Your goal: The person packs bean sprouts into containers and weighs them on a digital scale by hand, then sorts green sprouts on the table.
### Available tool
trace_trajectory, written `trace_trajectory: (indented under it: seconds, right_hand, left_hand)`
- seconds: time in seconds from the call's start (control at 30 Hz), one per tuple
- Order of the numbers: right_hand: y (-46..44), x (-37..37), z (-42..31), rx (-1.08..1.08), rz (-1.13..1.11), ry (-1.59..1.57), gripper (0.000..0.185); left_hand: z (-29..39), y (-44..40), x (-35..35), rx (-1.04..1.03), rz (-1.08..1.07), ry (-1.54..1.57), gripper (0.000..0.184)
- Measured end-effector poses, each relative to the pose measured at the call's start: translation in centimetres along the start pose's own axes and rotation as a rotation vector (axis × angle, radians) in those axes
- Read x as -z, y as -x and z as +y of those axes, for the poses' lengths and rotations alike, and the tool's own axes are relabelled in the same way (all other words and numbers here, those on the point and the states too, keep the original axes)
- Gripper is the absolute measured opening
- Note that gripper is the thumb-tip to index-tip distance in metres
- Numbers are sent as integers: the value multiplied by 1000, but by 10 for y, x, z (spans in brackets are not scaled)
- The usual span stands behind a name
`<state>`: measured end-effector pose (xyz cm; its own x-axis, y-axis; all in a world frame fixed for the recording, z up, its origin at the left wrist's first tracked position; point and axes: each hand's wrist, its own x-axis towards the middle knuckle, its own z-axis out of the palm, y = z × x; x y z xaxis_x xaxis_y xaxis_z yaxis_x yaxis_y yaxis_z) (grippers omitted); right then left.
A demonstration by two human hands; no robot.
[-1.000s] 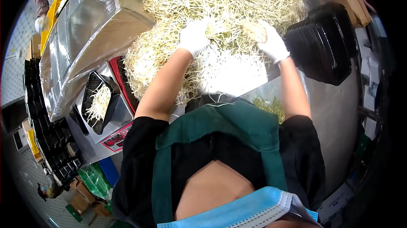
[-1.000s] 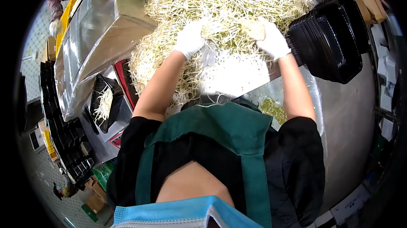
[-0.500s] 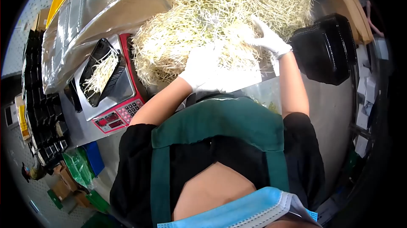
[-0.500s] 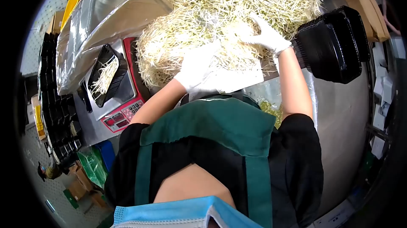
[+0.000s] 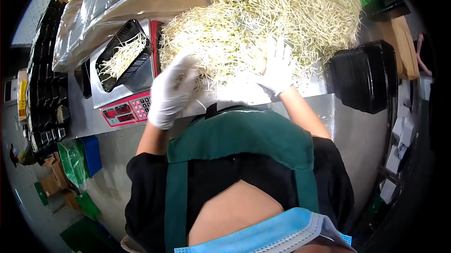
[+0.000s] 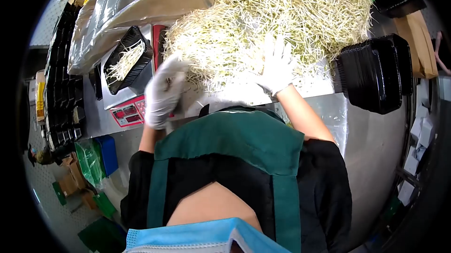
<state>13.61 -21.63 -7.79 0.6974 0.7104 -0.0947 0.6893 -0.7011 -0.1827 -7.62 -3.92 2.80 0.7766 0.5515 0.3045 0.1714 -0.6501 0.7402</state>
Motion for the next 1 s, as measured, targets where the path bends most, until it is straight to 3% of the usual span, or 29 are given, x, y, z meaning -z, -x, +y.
trace_trajectory:
  seconds: [0.07,0.1,0.13,0.17,0.2,0.23,0.27,0.33,0.37,0.4,0.5,0.53,0.6,0.63,0.73,0.77,0.87,0.93,0.97,1.0]
  right_hand:
    - [-20,-24,18,89,238,-167,117]
    - [-23,-3,18,115,193,-120,104]
    - [-27,15,18,127,193,-121,104]
    - [-34,31,21,66,30,-287,100]
    - [-40,26,34,105,-37,-661,96]
    - [-45,21,46,123,-118,-1033,93]
    - [-49,19,61,125,-112,-1031,93]
    - [-49,27,67,219,-167,-1453,93]
    - [-49,41,66,291,-195,-1416,90]
    - [-49,49,62,291,-187,-1407,90]
    - [-47,86,23,389,-23,-1355,93]
    - [-45,99,-1,411,-32,-1345,93]
    - [-44,116,-53,480,144,-1328,93]
    - [-44,123,-79,537,224,-1125,91]
    - [-34,130,-176,630,395,-403,87]
    - [-36,124,-209,862,595,-279,76]
    - [-40,88,-271,980,337,-43,73]
    - [-45,68,-302,1022,192,-231,74]
    - [-51,65,-307,977,25,-199,76]
    - [-53,64,-313,974,23,-192,76]
  left_hand:
    - [-8,6,34,186,173,244,22]
    - [-25,10,52,121,303,135,27]
    - [-46,10,71,52,432,24,33]
    - [-61,10,90,26,622,-126,36]
    - [-77,9,109,-2,809,-277,40]
    - [-100,11,129,96,849,-597,44]
    - [-126,14,146,194,872,-915,48]
    - [-158,14,160,202,546,209,52]
    - [-175,15,167,340,479,642,55]
    - [-147,8,154,263,376,968,52]
    - [-197,-9,136,91,493,683,48]
    - [-200,-11,126,35,553,761,48]
    - [-162,-8,116,415,473,829,45]
    - [-155,-7,112,512,455,878,45]
    - [-150,0,103,653,445,1056,45]
    - [-151,3,101,676,445,1104,46]
    - [-157,4,103,715,430,1215,46]
    - [-166,3,108,698,403,1273,46]
    - [-174,4,114,657,377,1303,47]
    - [-180,5,122,618,350,1333,49]
